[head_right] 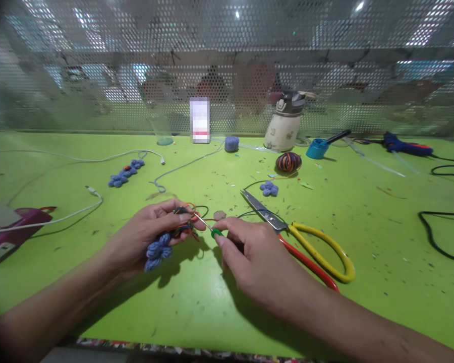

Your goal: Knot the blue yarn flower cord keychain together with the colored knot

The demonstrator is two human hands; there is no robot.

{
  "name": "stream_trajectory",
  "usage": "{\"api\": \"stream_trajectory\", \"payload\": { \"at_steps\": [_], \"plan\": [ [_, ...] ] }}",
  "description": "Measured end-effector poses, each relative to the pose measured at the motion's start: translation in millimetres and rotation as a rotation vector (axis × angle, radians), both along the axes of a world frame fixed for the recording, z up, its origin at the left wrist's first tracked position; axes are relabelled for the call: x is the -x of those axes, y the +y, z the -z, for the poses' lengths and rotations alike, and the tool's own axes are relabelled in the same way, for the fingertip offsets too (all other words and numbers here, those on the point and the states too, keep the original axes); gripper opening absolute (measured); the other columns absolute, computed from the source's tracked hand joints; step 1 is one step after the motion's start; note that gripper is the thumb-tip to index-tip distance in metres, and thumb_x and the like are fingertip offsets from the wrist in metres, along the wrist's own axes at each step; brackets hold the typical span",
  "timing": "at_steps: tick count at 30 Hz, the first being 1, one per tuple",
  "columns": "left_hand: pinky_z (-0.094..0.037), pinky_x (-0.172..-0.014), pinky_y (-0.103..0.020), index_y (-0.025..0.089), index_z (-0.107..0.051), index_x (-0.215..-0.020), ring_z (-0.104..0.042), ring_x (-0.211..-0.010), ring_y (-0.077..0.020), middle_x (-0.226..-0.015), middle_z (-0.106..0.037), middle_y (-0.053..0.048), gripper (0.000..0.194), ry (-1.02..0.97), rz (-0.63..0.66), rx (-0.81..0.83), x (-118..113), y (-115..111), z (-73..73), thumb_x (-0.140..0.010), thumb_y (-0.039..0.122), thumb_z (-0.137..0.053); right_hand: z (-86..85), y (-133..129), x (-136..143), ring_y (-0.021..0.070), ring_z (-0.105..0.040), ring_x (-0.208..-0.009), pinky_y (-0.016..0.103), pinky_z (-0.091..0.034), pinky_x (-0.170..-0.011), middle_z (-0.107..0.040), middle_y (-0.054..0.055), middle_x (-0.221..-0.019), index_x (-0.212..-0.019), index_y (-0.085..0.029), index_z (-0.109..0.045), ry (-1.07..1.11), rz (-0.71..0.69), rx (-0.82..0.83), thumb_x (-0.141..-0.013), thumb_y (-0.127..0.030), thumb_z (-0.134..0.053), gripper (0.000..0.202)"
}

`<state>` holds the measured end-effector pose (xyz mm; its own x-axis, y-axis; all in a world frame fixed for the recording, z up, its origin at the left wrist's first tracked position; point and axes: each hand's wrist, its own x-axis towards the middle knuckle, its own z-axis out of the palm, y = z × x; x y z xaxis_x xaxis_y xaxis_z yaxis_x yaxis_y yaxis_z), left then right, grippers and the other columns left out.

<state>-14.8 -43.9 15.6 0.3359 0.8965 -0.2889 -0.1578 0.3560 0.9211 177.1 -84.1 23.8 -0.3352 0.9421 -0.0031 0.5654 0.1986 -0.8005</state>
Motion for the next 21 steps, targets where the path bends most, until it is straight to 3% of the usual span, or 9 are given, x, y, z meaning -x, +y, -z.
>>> {"api": "stream_trajectory", "payload": {
  "at_steps": [7,15,21],
  "plan": [
    [-0.042,-0.052,-0.013,0.013,-0.057,-0.087,-0.055,-0.055,-0.0034,-0.084,-0.073,-0.007,0.012,-0.026,0.007,0.012,0.1,1.4,1.7,-0.080,0.018,-0.066,-3.4,-0.1,-0.2,0.0071,-0.047,-0.041,0.021,-0.036,-0.043,-0.059,-0.001,-0.061,-0.092,-0.015,-0.062,0.030,0.004,0.107,-0.094,-0.025,-0.043,0.021],
    [-0.042,-0.050,-0.013,0.014,-0.059,-0.083,-0.057,-0.054,-0.0045,-0.073,-0.070,-0.003,0.006,-0.014,-0.005,0.035,-2.8,-0.9,0.2,-0.079,0.015,-0.064,-3.5,-0.7,0.5,0.0074,-0.046,-0.043,0.022,-0.035,-0.044,-0.058,-0.001,-0.060,-0.087,-0.017,-0.060,-0.022,-0.031,0.049,-0.094,-0.023,-0.043,0.019],
    [-0.042,-0.051,-0.016,0.014,-0.061,-0.084,-0.059,-0.058,-0.0072,-0.078,-0.071,-0.004,0.006,0.016,0.002,0.003,-2.6,-2.6,1.5,-0.080,0.019,-0.060,-4.4,-0.3,-1.2,0.0086,-0.045,-0.042,0.023,-0.034,-0.044,-0.056,-0.002,-0.055,-0.087,-0.018,-0.061,-0.074,-0.036,0.045,-0.093,-0.022,-0.043,0.020]
  ]
}}
